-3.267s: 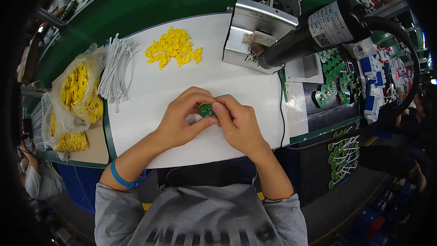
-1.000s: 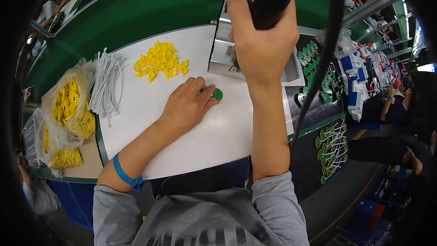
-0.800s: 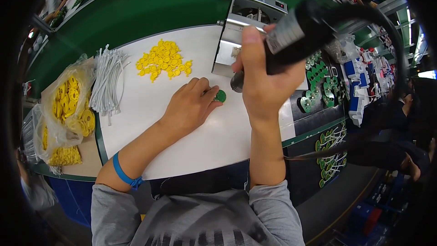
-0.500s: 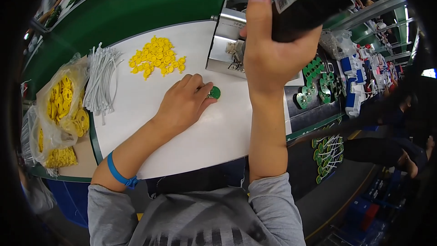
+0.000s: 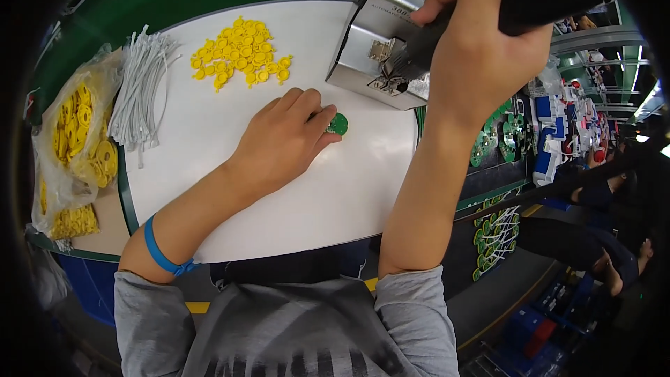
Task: The person assembles electronic components onto green circuit boards by attaching yellow plastic parts with screws using an electric screwdriver.
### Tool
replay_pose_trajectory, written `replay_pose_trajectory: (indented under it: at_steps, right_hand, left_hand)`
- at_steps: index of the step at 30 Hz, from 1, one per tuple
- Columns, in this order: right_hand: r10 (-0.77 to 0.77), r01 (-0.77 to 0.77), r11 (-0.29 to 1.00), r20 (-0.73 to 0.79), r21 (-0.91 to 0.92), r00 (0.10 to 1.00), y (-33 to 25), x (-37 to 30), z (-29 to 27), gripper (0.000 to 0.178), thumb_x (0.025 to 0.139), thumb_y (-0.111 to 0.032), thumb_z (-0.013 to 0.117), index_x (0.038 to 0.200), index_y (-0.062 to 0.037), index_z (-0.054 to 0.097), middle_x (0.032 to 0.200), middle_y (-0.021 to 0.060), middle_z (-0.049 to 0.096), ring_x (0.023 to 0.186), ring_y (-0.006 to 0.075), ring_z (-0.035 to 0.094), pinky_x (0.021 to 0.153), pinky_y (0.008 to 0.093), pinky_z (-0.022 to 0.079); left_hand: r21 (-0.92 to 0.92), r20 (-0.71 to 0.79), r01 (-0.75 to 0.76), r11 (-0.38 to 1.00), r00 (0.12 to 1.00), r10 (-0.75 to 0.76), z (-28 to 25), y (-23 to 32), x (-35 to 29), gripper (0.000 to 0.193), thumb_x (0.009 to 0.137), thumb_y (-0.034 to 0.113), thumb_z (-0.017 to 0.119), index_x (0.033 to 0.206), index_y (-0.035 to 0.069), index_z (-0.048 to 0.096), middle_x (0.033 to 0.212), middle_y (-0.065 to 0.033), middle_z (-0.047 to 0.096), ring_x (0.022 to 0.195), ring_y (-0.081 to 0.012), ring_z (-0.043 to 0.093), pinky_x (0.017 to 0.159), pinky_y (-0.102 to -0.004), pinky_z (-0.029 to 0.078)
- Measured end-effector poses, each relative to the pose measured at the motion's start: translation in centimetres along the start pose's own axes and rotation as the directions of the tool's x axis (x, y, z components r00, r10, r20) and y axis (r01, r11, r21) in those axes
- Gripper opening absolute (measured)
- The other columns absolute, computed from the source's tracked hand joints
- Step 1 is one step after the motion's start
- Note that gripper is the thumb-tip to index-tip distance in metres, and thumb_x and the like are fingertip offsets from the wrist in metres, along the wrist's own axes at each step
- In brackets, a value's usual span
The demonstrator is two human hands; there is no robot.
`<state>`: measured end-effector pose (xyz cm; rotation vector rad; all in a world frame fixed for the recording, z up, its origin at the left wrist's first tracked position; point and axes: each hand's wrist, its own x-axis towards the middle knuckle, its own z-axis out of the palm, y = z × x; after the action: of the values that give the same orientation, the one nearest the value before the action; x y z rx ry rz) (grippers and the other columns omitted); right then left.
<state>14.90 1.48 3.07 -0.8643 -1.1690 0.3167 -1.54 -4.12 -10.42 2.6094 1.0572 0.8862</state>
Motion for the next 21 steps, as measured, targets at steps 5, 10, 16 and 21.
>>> replay_pose_trajectory:
  at_steps: [5,10,16,21]
  right_hand:
    - [0.042,-0.043,0.999,0.003,0.01,0.999,0.7,-0.2,-0.3,0.029,0.088,-0.021,0.076,0.093,0.0036,0.061,0.069,0.0122,0.062,0.05,0.0196,0.06,0.048,0.033,0.054]
    - [0.094,-0.093,0.996,0.076,-0.01,0.993,-0.5,-2.2,-1.2,0.042,0.093,-0.029,0.07,0.108,0.0074,0.058,0.067,0.0105,0.057,0.047,0.0192,0.054,0.048,0.0357,0.049]
    - [0.143,-0.145,0.989,0.061,0.029,0.988,-0.3,-6.8,-2.2,0.039,0.1,-0.027,0.057,0.118,0.0055,0.046,0.07,0.0106,0.055,0.047,0.0175,0.052,0.046,0.0355,0.049]
    - [0.173,-0.177,0.975,0.043,0.137,0.984,0.4,-7.5,-1.7,0.043,0.092,-0.019,0.068,0.118,0.0066,0.045,0.069,0.008,0.057,0.05,0.0144,0.056,0.05,0.0274,0.048]
  left_hand:
    - [0.018,-0.011,-0.005,1.0,1.0,0.005,0.5,-0.5,-0.2,0.033,0.084,0.024,0.076,0.107,0.0,0.069,0.097,-0.007,0.055,0.091,-0.0223,0.056,0.075,-0.034,0.052]
    - [-0.018,-0.009,0.004,1.0,1.0,-0.004,0.2,-0.2,-0.1,0.033,0.084,0.022,0.076,0.107,0.0,0.069,0.096,-0.0071,0.055,0.09,-0.0225,0.056,0.074,-0.0343,0.052]
    - [-0.045,-0.028,-0.001,0.999,1.0,-0.001,0.4,0.1,0.1,0.033,0.083,0.021,0.077,0.106,-0.001,0.069,0.096,-0.0071,0.054,0.089,-0.0227,0.056,0.073,-0.0346,0.052]
    - [-0.046,-0.023,0.011,0.999,1.0,-0.012,0.1,0.0,0.3,0.033,0.083,0.02,0.077,0.106,-0.001,0.069,0.095,-0.0071,0.054,0.088,-0.023,0.057,0.072,-0.0351,0.051]
